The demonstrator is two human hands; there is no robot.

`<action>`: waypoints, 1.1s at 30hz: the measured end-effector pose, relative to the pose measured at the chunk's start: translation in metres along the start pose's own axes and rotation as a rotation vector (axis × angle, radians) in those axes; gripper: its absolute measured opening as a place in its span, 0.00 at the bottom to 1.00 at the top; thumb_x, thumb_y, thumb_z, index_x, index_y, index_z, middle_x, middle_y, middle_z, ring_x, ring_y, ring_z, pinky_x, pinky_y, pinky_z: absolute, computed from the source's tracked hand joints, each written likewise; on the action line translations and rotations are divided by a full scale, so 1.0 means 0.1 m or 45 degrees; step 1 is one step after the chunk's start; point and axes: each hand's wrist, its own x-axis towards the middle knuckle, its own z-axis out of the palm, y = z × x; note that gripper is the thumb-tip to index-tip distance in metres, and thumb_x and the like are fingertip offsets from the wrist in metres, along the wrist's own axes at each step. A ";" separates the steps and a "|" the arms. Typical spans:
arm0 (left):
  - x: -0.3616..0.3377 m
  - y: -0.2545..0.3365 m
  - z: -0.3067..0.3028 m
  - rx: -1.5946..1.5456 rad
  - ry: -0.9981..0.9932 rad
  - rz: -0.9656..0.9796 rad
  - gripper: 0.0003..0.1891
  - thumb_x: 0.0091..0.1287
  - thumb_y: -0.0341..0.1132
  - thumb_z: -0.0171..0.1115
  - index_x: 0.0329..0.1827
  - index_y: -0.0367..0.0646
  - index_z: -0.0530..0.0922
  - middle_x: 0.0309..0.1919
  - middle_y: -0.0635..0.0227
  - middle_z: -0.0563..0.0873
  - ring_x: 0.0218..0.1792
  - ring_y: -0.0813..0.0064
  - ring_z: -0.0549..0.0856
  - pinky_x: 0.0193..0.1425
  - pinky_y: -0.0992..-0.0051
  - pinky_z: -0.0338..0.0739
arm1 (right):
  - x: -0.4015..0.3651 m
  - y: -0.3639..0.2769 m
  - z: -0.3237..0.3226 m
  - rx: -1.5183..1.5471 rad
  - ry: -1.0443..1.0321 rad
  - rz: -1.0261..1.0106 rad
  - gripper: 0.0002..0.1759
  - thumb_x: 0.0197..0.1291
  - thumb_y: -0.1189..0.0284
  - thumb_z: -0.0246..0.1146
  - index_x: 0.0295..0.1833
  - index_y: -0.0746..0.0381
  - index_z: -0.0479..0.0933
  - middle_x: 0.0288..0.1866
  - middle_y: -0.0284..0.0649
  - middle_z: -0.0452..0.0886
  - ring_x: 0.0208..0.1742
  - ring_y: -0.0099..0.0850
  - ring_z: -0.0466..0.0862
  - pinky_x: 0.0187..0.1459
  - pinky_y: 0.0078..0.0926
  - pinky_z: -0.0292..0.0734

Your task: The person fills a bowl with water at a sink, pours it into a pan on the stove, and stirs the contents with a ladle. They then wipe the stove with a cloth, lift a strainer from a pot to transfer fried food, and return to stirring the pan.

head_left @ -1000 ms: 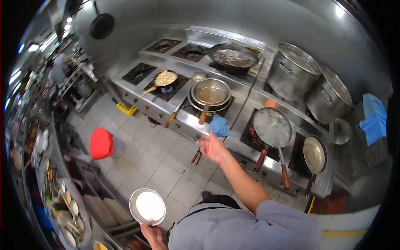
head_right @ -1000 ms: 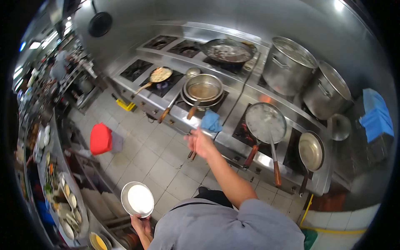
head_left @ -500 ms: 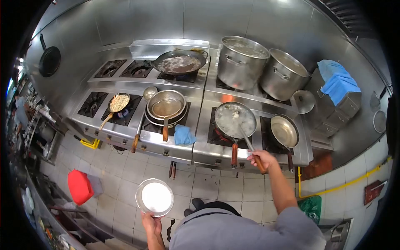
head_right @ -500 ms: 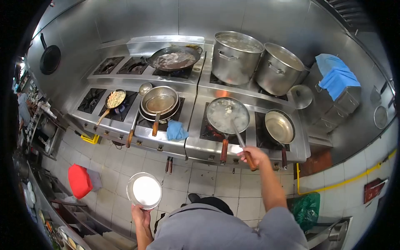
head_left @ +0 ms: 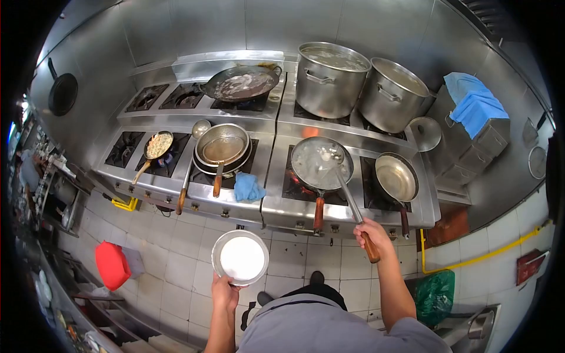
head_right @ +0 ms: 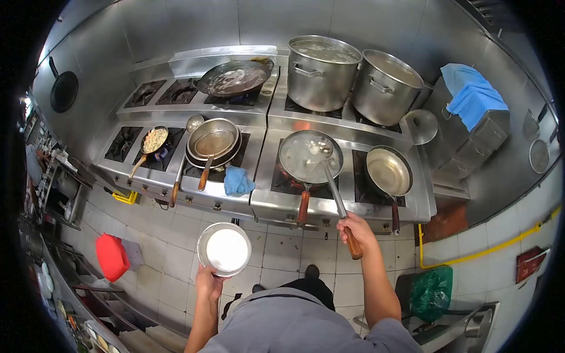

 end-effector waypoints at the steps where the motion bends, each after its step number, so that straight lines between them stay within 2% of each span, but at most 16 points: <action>1: 0.02 -0.02 0.10 0.004 0.005 0.007 0.34 0.56 0.21 0.44 0.72 0.39 0.59 0.56 0.47 0.77 0.45 0.51 0.87 0.33 0.57 0.91 | -0.02 -0.04 -0.08 -0.106 0.025 -0.020 0.18 0.65 0.75 0.58 0.60 0.61 0.69 0.29 0.33 0.74 0.19 0.22 0.74 0.18 0.23 0.71; 6: 0.11 -0.15 0.67 0.005 -0.009 0.069 0.32 0.58 0.21 0.43 0.71 0.37 0.59 0.58 0.45 0.76 0.48 0.48 0.86 0.35 0.55 0.90 | 0.00 -0.20 -0.48 -0.274 -0.005 -0.051 0.20 0.64 0.77 0.58 0.62 0.61 0.70 0.28 0.33 0.74 0.18 0.23 0.74 0.18 0.24 0.72; 8: 0.18 -0.19 0.94 0.003 0.030 0.084 0.32 0.58 0.21 0.43 0.71 0.38 0.60 0.57 0.47 0.77 0.46 0.50 0.86 0.33 0.57 0.90 | 0.01 -0.25 -0.61 -0.368 0.007 -0.086 0.31 0.62 0.78 0.57 0.72 0.59 0.66 0.27 0.32 0.72 0.17 0.23 0.74 0.19 0.22 0.73; 12: 0.33 -0.25 1.44 0.004 0.066 0.124 0.31 0.60 0.21 0.43 0.71 0.39 0.60 0.57 0.48 0.77 0.46 0.51 0.86 0.30 0.59 0.89 | 0.29 -0.21 -1.01 -0.537 -0.008 -0.260 0.33 0.63 0.78 0.57 0.75 0.56 0.65 0.29 0.33 0.75 0.19 0.22 0.76 0.20 0.21 0.74; 14: 0.38 -0.24 1.66 0.030 0.080 0.124 0.31 0.60 0.21 0.43 0.71 0.40 0.59 0.58 0.48 0.77 0.47 0.52 0.86 0.31 0.59 0.88 | 0.33 -0.34 -1.06 -0.947 0.200 -0.293 0.35 0.61 0.75 0.59 0.76 0.55 0.65 0.34 0.43 0.83 0.26 0.35 0.83 0.29 0.33 0.80; 15: 0.42 -0.22 1.78 0.022 0.050 0.148 0.31 0.60 0.21 0.43 0.71 0.41 0.60 0.58 0.48 0.77 0.47 0.52 0.86 0.31 0.59 0.88 | 0.35 -0.37 -1.11 -0.939 0.192 -0.285 0.35 0.61 0.75 0.59 0.76 0.55 0.65 0.34 0.43 0.83 0.26 0.35 0.83 0.29 0.33 0.80; 17: 0.50 -0.18 2.01 0.011 0.021 0.180 0.31 0.60 0.21 0.43 0.71 0.41 0.60 0.58 0.48 0.77 0.47 0.52 0.86 0.31 0.59 0.88 | 0.43 -0.47 -1.19 -1.601 0.345 -0.544 0.37 0.57 0.75 0.61 0.76 0.55 0.65 0.37 0.51 0.84 0.34 0.50 0.84 0.40 0.45 0.81; 18: 0.54 -0.15 2.10 0.041 0.011 0.186 0.31 0.60 0.21 0.43 0.71 0.42 0.60 0.58 0.49 0.77 0.48 0.52 0.86 0.30 0.59 0.88 | 0.38 -0.59 -1.13 -1.673 0.356 -0.419 0.38 0.56 0.74 0.59 0.76 0.58 0.64 0.40 0.59 0.83 0.40 0.58 0.83 0.47 0.50 0.79; 21: 0.73 -0.06 2.28 0.098 -0.006 0.220 0.32 0.60 0.21 0.43 0.72 0.43 0.60 0.58 0.50 0.77 0.48 0.53 0.86 0.30 0.60 0.88 | 0.39 -0.56 -1.26 -1.890 0.303 -0.402 0.37 0.57 0.74 0.59 0.75 0.62 0.63 0.40 0.60 0.83 0.40 0.57 0.83 0.48 0.51 0.80; 22: 0.81 -0.05 2.31 0.106 -0.023 0.226 0.32 0.60 0.21 0.43 0.72 0.43 0.60 0.57 0.50 0.78 0.47 0.54 0.86 0.31 0.60 0.88 | 0.37 -0.54 -1.27 -1.935 0.233 -0.416 0.32 0.58 0.74 0.59 0.69 0.68 0.65 0.40 0.59 0.84 0.35 0.54 0.86 0.42 0.49 0.82; 23: 0.87 -0.03 2.33 0.103 -0.039 0.233 0.32 0.60 0.21 0.43 0.72 0.43 0.60 0.57 0.51 0.78 0.46 0.54 0.86 0.31 0.60 0.88 | 0.33 -0.50 -1.25 -1.938 0.232 -0.416 0.32 0.58 0.74 0.59 0.69 0.68 0.65 0.40 0.59 0.84 0.35 0.54 0.86 0.42 0.49 0.82; 25: 0.95 0.02 2.40 0.109 -0.057 0.249 0.32 0.59 0.21 0.43 0.71 0.43 0.61 0.56 0.51 0.78 0.45 0.55 0.87 0.31 0.60 0.89 | 0.16 -0.58 -1.06 -1.358 0.037 -0.058 0.24 0.59 0.73 0.61 0.60 0.69 0.68 0.37 0.53 0.83 0.29 0.46 0.87 0.32 0.44 0.82; 26: 1.00 0.04 2.40 0.124 -0.060 0.236 0.32 0.60 0.22 0.44 0.71 0.43 0.61 0.55 0.52 0.79 0.45 0.55 0.87 0.32 0.60 0.89 | 0.12 -0.65 -0.98 -1.255 -0.030 0.045 0.16 0.61 0.73 0.62 0.51 0.67 0.68 0.33 0.44 0.80 0.23 0.35 0.84 0.24 0.36 0.79; 27: 1.04 0.06 2.38 0.142 -0.057 0.227 0.31 0.60 0.22 0.44 0.71 0.42 0.61 0.55 0.52 0.79 0.45 0.55 0.87 0.32 0.60 0.89 | 0.09 -0.69 -0.95 -1.269 -0.045 0.043 0.16 0.61 0.73 0.62 0.51 0.67 0.68 0.33 0.44 0.80 0.23 0.35 0.84 0.24 0.36 0.79; 30: 1.07 0.05 2.37 0.122 -0.056 0.243 0.32 0.58 0.22 0.45 0.71 0.43 0.62 0.57 0.52 0.78 0.47 0.55 0.86 0.35 0.60 0.89 | 0.09 -0.74 -0.87 -0.813 -0.206 0.291 0.10 0.64 0.72 0.62 0.46 0.63 0.69 0.29 0.35 0.76 0.20 0.28 0.77 0.22 0.30 0.74; 33: 1.03 0.07 2.35 0.097 -0.050 0.257 0.33 0.59 0.22 0.44 0.72 0.43 0.61 0.59 0.53 0.78 0.47 0.54 0.86 0.35 0.59 0.89 | 0.08 -0.83 -0.77 -0.623 -0.294 0.361 0.09 0.64 0.72 0.62 0.45 0.62 0.70 0.30 0.35 0.77 0.21 0.28 0.78 0.21 0.29 0.73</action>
